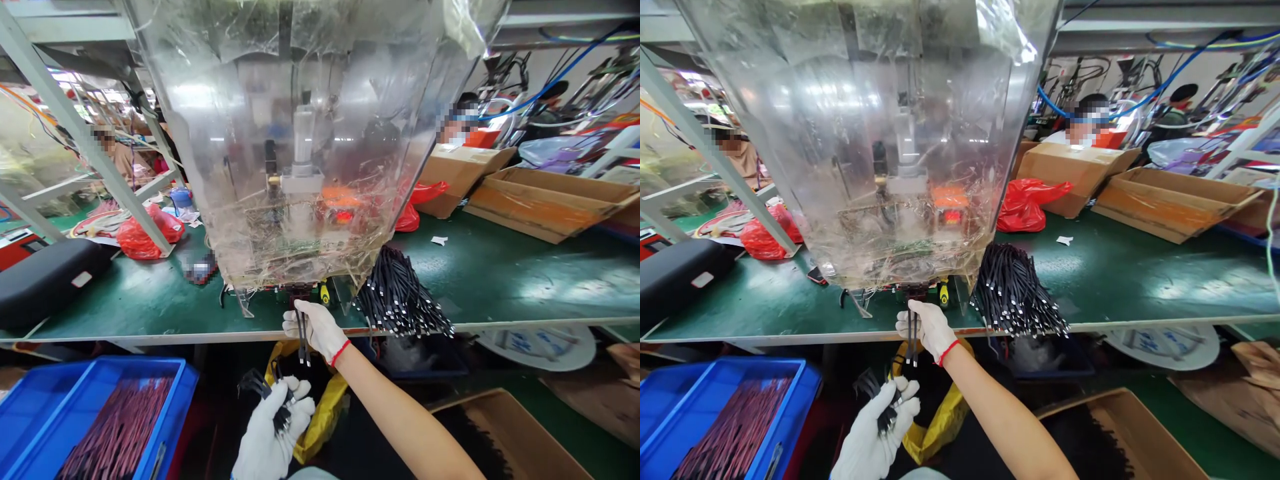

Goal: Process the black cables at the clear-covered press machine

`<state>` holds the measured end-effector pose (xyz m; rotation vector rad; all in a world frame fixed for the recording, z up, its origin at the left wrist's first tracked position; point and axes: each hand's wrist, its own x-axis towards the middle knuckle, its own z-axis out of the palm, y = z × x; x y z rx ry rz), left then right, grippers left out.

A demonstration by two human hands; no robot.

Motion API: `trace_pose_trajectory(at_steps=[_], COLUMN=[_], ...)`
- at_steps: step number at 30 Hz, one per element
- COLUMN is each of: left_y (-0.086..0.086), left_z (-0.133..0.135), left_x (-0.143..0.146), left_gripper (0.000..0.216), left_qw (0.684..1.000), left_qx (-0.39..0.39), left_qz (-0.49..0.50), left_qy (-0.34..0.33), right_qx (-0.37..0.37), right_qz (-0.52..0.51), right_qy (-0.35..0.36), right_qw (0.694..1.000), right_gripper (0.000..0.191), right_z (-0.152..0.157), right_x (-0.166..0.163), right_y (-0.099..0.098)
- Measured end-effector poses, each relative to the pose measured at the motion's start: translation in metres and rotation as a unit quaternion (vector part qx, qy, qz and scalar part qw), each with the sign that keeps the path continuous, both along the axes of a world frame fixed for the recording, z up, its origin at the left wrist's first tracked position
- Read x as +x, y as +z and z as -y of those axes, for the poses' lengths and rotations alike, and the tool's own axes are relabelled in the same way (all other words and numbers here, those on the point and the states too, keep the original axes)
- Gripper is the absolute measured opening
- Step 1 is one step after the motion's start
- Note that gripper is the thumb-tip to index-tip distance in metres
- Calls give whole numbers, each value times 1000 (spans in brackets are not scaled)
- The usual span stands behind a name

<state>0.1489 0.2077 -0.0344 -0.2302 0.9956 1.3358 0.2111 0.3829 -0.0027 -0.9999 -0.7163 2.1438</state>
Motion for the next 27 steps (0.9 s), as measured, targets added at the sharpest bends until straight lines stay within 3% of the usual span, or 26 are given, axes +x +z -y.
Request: trace_pose_trajectory(at_steps=[2,4,7,9,11,13,16,22,25,27], left_y=[-1,-2,-11,-23,-39,-53,-61,-50,-56,-64], left_z=[3,8,20,28,35,38,41,44,44,43], left_x=[0,-1,-6,-11,-15,-18,-20,-18,-14,-9], left_gripper=[27,23,25,27,32,37,40,38,35,34], left_qw=[999,998,991,973,944,921,916,907,894,874], left_qx=[33,63,64,78,95,84,63,38,15,-17], left_qz=[2,-12,-69,-112,-159,-208,-243,-278,-308,-347], left_qy=[-12,-26,-100,-188,-272,-318,-311,-312,-326,-339], right_qx=[15,41,30,-9,-27,-27,-46,-91,-98,-97], right_qz=[-6,-22,-14,-7,-17,-18,6,-56,-63,-15], right_qy=[20,84,236,286,237,143,89,26,-3,-10], right_qw=[1000,995,971,958,971,989,995,994,993,995], right_gripper=[20,26,46,54,48,39,39,42,44,43], right_z=[-1,1,15,31,47,58,59,45,46,49], right_x=[6,20,47,61,66,66,63,64,59,51], right_y=[-1,-9,-40,-68,-94,-112,-126,-143,-151,-154])
